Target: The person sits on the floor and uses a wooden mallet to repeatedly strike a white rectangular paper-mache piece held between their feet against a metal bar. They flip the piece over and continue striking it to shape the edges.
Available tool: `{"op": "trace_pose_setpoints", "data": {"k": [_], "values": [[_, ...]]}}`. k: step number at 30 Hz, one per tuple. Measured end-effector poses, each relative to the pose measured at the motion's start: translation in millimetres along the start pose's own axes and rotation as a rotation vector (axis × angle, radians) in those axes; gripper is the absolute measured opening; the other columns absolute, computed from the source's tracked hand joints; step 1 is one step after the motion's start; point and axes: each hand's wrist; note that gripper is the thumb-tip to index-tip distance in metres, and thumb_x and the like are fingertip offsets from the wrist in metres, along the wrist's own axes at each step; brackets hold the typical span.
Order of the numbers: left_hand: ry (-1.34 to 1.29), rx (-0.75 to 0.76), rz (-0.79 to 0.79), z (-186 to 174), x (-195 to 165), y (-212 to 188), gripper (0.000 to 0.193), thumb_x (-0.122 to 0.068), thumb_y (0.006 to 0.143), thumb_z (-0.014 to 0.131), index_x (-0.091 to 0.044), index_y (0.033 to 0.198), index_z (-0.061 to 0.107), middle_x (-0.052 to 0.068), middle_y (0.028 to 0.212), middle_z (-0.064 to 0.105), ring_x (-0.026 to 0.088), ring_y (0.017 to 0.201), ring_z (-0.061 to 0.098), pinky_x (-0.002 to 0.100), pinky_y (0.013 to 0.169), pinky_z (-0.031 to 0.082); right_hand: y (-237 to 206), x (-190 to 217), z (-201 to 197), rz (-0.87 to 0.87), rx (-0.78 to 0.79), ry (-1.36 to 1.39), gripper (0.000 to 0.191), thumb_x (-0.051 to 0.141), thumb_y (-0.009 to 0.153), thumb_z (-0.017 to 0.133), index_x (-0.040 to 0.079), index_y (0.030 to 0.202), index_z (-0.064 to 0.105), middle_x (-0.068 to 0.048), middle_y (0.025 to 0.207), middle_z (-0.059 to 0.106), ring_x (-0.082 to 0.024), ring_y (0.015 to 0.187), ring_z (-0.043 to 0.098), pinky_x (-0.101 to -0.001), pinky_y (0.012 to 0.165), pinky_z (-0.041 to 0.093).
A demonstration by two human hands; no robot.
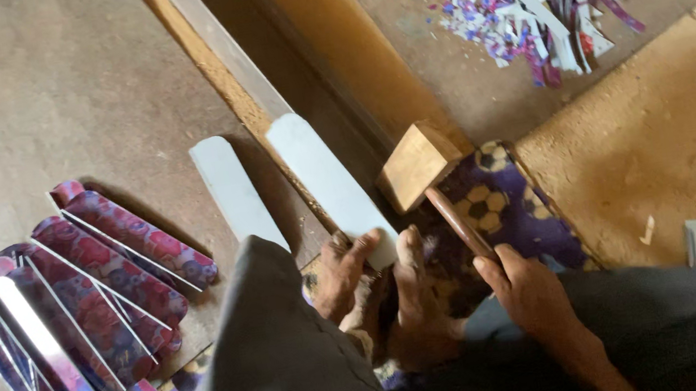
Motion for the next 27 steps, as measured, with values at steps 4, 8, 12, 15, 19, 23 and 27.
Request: {"op": "trace_pose_setpoints", "data": {"k": [4,8,12,15,19,23,27], "values": [[0.01,-0.019,-0.09,0.7,24.0,1.6,0.034,-0.03,0.093,0.073,0.003,0.103,0.068,0.011,0.082,0.074,0.019,0.066,0.066,0.034,0.055,0.053,3.1,-7.2,1.0,-0.017,-0.015,0.028,0.037,0.045,0.097,0.056,0.008,0.096,0.061,-0.028,0.076,0.068,-0.052,0.079,0.065,-0.0599,0.066,0.05],[-0.092,-0.104,-0.087,-3.6,35.9,18.0,0.052,-0.038,0.09,0.082,0.0,0.121,0.062,0.014,0.107,0.07,0.021,0.094,0.065,0.037,0.079,0.054,2.5,-8.0,-0.6,0.022,0.004,0.132,0.035,0.042,0.097,0.056,0.008,0.095,0.063,-0.027,0.076,0.068,-0.05,0.08,0.066,-0.0557,0.065,0.051],[-0.194,-0.413,-0.254,-23.4,-4.3,79.3,0.096,-0.047,0.073,0.087,-0.015,0.148,0.036,0.012,0.13,0.056,0.028,0.117,0.059,0.047,0.094,0.053,1.3,-4.1,-8.3,-0.011,-0.07,0.272,0.031,0.036,0.096,0.058,0.006,0.094,0.065,-0.025,0.075,0.066,-0.047,0.072,0.064,-0.0499,0.062,0.052],[-0.29,-0.122,0.038,-39.9,-41.2,124.7,0.077,-0.048,0.075,0.083,-0.003,0.133,0.06,0.015,0.115,0.069,0.028,0.102,0.067,0.046,0.083,0.059,9.3,2.7,-14.2,0.031,-0.124,0.228,0.034,0.037,0.096,0.057,0.004,0.093,0.062,-0.018,0.067,0.066,-0.036,0.062,0.067,-0.0446,0.058,0.051],[-0.324,-0.198,0.154,-30.3,-50.2,143.3,0.063,-0.04,0.078,0.082,-0.005,0.127,0.062,0.011,0.111,0.068,0.022,0.096,0.067,0.042,0.08,0.061,42.7,17.1,-8.3,-0.031,-0.051,0.493,0.034,0.039,0.1,0.053,0.006,0.098,0.06,-0.008,0.059,0.055,-0.021,0.05,0.055,-0.0347,0.047,0.043],[-0.367,-0.282,0.266,-15.1,-39.1,138.0,0.049,-0.034,0.087,0.077,-0.003,0.122,0.063,0.01,0.102,0.068,0.021,0.088,0.065,0.04,0.073,0.058,82.1,32.0,10.4,0.133,0.148,0.905,0.04,0.045,0.1,0.052,0.007,0.092,0.06,-0.002,0.06,0.051,-0.012,0.044,0.046,-0.0281,0.04,0.037],[-0.329,-0.295,0.385,-11.5,-36.0,136.8,0.039,-0.03,0.091,0.072,-0.006,0.12,0.062,0.004,0.102,0.069,0.015,0.09,0.066,0.034,0.076,0.059,100.7,38.8,16.6,0.318,0.233,1.085,0.053,0.058,0.099,0.045,0.008,0.083,0.053,-0.001,0.057,0.05,-0.011,0.036,0.044,-0.0285,0.032,0.037]]}}
Point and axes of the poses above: each hand's wrist, its own y-axis towards the middle knuckle, its own z-axis out of the palm, x = y × z
